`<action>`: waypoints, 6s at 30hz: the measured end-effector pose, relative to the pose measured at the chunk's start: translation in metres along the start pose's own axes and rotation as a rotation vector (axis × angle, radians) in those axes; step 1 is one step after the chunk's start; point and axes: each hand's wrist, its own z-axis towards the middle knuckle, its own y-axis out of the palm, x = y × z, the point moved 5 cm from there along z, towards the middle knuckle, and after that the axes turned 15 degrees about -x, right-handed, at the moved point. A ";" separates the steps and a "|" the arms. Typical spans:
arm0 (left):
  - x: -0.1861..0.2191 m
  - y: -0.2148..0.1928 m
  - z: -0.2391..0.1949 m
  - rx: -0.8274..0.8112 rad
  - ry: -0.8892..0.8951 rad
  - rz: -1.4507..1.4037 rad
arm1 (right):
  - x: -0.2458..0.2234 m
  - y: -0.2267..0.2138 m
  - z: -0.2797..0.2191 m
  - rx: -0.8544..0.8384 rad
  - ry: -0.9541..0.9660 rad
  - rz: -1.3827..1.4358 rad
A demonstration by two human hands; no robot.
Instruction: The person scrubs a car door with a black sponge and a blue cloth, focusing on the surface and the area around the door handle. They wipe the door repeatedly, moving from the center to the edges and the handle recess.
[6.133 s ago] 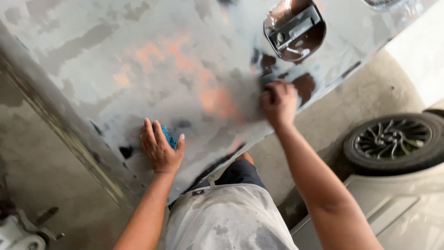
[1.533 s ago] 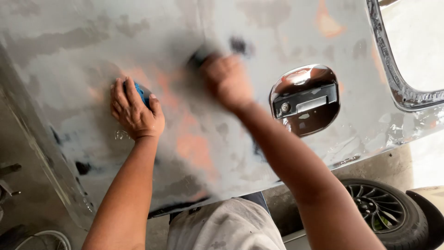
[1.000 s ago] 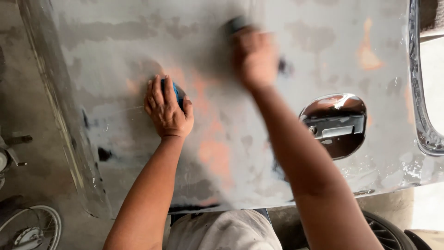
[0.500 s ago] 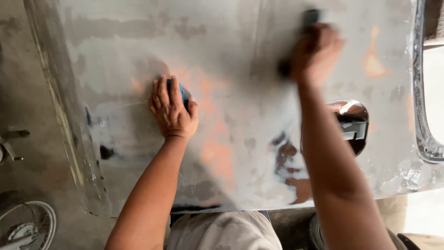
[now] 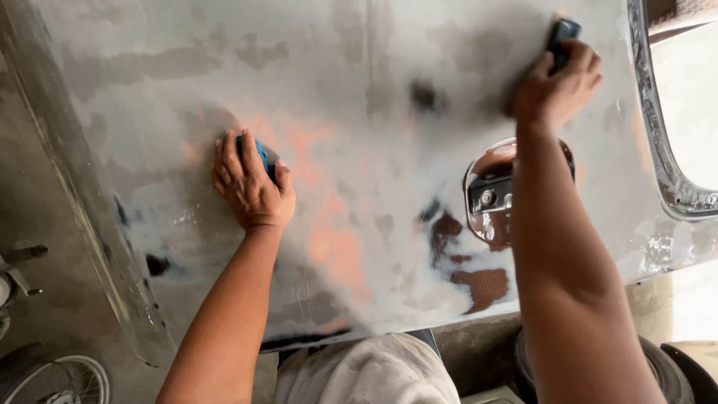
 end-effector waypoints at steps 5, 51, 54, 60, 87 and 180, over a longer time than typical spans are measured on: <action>0.000 0.000 0.001 0.005 0.017 0.015 | -0.164 0.011 -0.080 -0.276 -0.583 0.205; -0.002 0.003 0.002 0.050 0.062 0.050 | -0.013 -0.063 -0.096 -0.401 -0.327 0.123; -0.002 0.003 0.004 0.008 0.011 0.042 | 0.073 -0.078 -0.068 -0.039 0.124 0.075; -0.002 0.001 0.004 0.017 0.030 0.045 | -0.058 -0.056 -0.114 -0.132 -0.251 0.081; -0.004 0.001 0.003 0.019 0.030 0.035 | -0.100 0.002 -0.142 -0.469 -0.888 -0.060; 0.201 0.095 -0.249 -0.160 -0.383 -0.017 | 0.312 -0.209 -0.190 -0.372 -0.181 0.124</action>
